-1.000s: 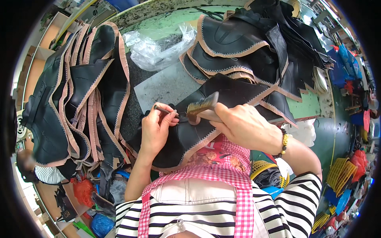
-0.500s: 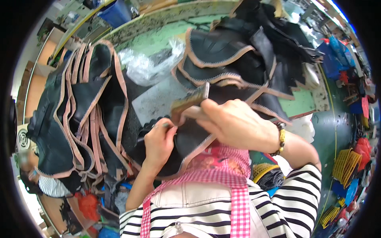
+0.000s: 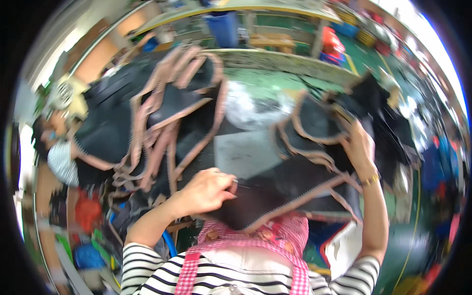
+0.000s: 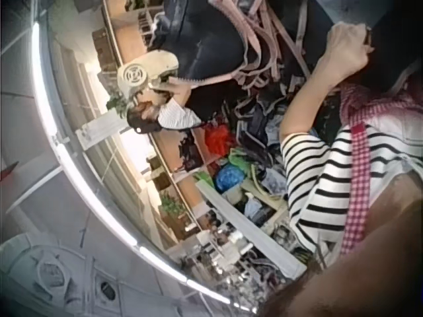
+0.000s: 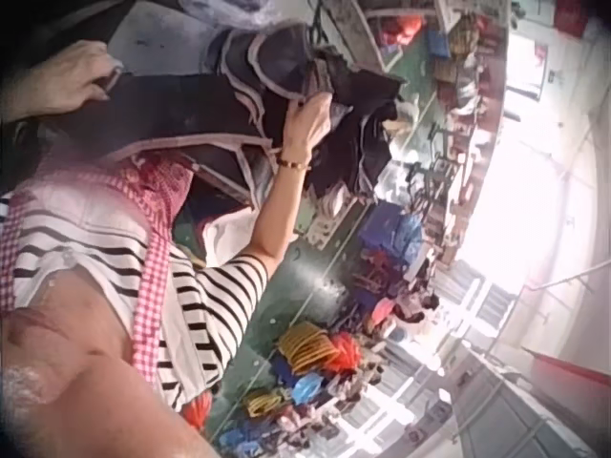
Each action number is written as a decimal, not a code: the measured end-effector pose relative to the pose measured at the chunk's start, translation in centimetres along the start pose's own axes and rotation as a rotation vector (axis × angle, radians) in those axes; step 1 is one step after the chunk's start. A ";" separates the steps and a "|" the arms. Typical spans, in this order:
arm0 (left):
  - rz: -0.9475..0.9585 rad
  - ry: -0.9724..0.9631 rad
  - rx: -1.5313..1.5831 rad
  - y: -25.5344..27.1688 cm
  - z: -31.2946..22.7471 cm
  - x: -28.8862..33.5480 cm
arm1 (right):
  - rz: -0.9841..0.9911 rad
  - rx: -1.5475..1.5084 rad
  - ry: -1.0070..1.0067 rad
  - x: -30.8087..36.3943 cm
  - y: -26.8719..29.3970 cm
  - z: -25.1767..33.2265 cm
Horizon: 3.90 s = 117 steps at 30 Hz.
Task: The person uses a hammer and a metal punch to drive fasteners into the sole of a black shoe. They repeatedly position the punch on the sole and strike it with the hammer, then move the shoe to a pile of similar items. The task is performed at a workbench in a factory setting.
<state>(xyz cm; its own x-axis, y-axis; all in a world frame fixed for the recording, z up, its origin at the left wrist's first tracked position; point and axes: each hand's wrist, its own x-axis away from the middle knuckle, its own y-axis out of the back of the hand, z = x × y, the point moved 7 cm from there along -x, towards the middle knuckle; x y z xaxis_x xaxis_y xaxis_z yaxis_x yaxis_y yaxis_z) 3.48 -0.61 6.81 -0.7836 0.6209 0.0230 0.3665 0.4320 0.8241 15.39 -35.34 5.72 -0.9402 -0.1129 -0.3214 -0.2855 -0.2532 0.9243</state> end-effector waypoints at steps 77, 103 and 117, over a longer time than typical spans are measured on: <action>-0.491 0.421 0.775 -5.5 8.0 -1.0 | 0.512 -0.736 0.165 6.1 -0.4 17.9; -0.550 0.208 0.178 -3.2 3.8 -1.7 | 0.122 -0.748 0.367 4.8 6.9 20.1; -0.555 0.456 0.810 -4.7 9.2 0.5 | 0.590 -0.443 0.319 8.0 -2.4 19.4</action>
<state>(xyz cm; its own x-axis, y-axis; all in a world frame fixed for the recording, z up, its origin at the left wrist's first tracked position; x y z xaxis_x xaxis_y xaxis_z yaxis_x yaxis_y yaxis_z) 6.03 3.68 -2.25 -0.9938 -0.0244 0.1083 -0.0057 0.9856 0.1692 4.95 -16.97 4.94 -0.7953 -0.5996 0.0894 0.4054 -0.4164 0.8138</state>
